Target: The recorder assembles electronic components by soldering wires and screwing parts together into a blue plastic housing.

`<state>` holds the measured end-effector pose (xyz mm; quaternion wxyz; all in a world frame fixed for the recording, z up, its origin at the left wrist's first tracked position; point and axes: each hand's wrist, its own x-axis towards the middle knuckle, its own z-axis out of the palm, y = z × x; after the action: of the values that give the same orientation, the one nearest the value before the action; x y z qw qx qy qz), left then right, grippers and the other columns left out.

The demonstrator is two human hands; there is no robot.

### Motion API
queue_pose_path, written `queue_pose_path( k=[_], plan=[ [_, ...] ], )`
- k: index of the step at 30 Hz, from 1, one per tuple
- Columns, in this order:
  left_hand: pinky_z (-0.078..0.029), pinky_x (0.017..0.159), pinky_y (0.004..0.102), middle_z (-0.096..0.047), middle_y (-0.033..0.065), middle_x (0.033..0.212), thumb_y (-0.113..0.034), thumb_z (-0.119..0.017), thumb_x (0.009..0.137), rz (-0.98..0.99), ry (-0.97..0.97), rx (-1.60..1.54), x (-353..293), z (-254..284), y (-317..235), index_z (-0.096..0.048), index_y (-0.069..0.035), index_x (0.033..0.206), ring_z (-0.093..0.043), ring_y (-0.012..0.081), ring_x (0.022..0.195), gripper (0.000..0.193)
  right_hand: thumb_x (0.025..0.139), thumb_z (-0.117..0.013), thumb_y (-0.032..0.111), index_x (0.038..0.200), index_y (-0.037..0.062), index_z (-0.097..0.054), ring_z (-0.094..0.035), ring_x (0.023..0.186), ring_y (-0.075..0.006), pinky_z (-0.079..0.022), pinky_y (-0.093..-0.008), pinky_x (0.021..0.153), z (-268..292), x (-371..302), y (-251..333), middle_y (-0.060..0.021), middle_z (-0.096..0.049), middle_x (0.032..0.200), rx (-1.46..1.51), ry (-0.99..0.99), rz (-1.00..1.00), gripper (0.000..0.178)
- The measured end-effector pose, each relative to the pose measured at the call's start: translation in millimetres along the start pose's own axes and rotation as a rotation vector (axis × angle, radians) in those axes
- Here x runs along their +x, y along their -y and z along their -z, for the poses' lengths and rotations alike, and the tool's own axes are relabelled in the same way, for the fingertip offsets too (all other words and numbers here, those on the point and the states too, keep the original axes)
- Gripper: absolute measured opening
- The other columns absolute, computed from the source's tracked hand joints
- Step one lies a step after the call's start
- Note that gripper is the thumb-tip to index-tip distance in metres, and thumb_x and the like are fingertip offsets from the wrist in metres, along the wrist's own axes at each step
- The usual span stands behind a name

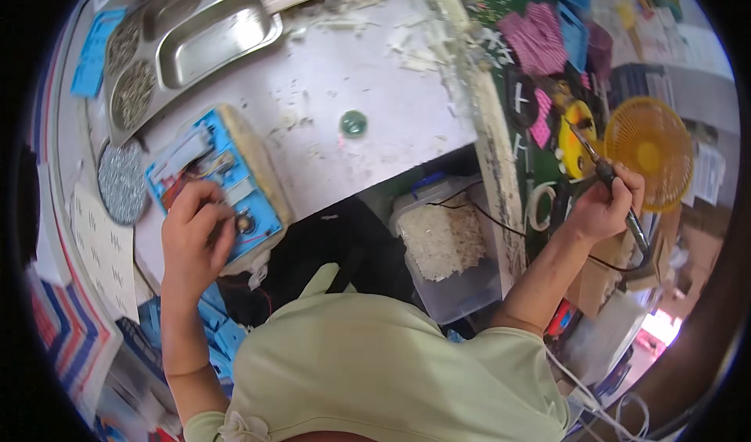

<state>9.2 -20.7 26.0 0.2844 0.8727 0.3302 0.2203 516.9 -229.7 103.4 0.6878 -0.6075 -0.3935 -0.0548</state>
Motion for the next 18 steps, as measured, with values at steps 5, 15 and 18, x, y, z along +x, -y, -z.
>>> queue_pose_path(
  k=[5, 15, 18],
  plan=[
    [-0.055, 0.076, 0.0393, -0.063, 0.0122, 0.098, 0.003, -0.076, 0.071, 0.007, 0.012, 0.025, 4, -3, -5, -0.066, -0.002, 0.086, -0.066, 0.0311, 0.089, 0.019, 0.082, -0.052, -0.003, 0.083, -0.0066, -0.064, -0.064, 0.082, -0.0204, -0.053, -0.0308, 0.081, -6, 1, -5, -0.0117, -0.065, 0.086, -0.281, -0.131, 0.125, 0.012],
    [-0.055, 0.079, 0.0426, -0.061, 0.0149, 0.106, -0.004, -0.075, 0.075, -0.068, -0.016, -0.031, -10, -1, 19, -0.065, -0.003, 0.096, -0.065, 0.0362, 0.093, 0.023, 0.103, -0.064, 0.025, 0.128, -0.0017, -0.060, -0.055, 0.076, -0.0140, -0.051, -0.0314, 0.072, -26, -24, -66, -0.0066, -0.063, 0.105, 0.116, -0.090, -0.696, 0.037],
    [-0.055, 0.075, 0.0376, -0.062, 0.0139, 0.110, 0.003, -0.071, 0.076, -0.041, -0.084, -0.106, -13, 7, 18, -0.067, -0.004, 0.101, -0.066, 0.0310, 0.091, 0.026, 0.098, -0.069, 0.017, 0.131, -0.0009, -0.057, -0.056, 0.076, -0.0156, -0.048, -0.0293, 0.071, -64, -84, -41, -0.0097, -0.065, 0.105, 0.382, 0.180, -0.784, 0.040]
  ],
)
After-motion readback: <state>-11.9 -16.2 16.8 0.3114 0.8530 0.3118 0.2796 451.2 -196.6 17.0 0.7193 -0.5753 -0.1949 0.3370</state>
